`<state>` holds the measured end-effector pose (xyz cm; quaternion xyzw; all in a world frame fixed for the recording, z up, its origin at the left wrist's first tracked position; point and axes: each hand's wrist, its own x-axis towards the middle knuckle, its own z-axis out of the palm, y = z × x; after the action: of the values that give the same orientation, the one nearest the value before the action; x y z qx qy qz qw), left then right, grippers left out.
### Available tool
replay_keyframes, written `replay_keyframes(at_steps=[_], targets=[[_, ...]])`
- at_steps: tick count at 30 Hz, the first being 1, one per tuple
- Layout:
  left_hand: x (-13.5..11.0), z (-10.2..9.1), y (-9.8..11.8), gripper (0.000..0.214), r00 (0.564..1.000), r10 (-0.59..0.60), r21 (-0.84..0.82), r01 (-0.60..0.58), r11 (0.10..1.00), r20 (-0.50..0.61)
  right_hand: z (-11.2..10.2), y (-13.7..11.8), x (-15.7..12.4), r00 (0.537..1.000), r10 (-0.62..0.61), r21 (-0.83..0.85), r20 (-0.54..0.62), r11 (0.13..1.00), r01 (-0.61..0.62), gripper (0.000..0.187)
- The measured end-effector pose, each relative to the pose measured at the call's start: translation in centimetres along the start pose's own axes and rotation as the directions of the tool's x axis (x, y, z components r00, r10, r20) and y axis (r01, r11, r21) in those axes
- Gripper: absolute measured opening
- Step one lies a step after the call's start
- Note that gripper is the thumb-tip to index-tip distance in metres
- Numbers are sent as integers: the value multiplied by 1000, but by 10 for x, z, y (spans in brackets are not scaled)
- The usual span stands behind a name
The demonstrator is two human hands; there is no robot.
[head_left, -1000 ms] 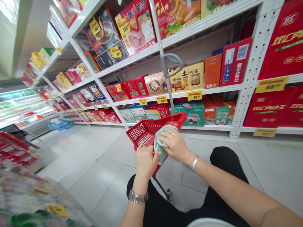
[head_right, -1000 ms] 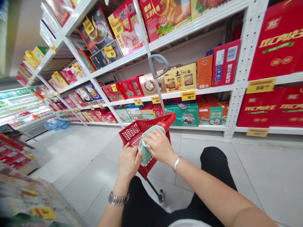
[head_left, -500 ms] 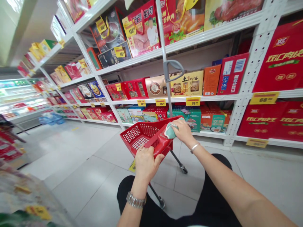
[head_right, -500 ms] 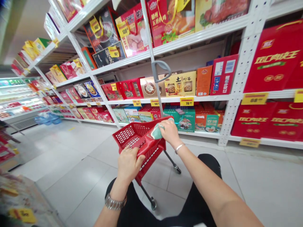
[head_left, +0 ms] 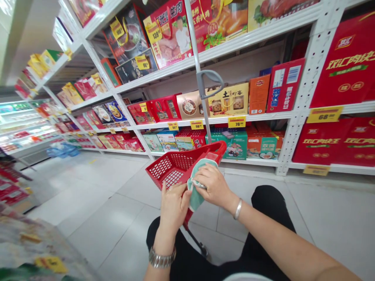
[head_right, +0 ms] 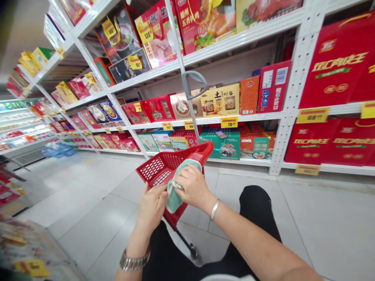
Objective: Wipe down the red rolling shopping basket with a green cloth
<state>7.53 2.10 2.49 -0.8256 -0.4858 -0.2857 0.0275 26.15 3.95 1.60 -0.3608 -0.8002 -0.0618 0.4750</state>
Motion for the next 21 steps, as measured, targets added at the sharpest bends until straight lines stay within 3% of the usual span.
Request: replay_keyframes(at_steps=[5, 11, 17, 21], targets=[[0, 12, -6, 55, 999, 44, -139, -43, 989, 7, -12, 10, 0, 998, 40, -12, -46, 999, -41, 17], [3, 29, 26, 80, 995, 69, -197, -83, 977, -79, -25, 9, -8, 986, 129, -12, -106, 991, -131, 16], [-4, 34, 45, 92, 976, 146, -73, -160, 984, -161, -39, -9, -20, 999, 45, 41, -15, 998, -44, 17], [-11, 30, 49, 101, 975, 178, -73, -189, 979, -130, -48, 11, -7, 998, 46, 3, 37, 999, -46, 16]])
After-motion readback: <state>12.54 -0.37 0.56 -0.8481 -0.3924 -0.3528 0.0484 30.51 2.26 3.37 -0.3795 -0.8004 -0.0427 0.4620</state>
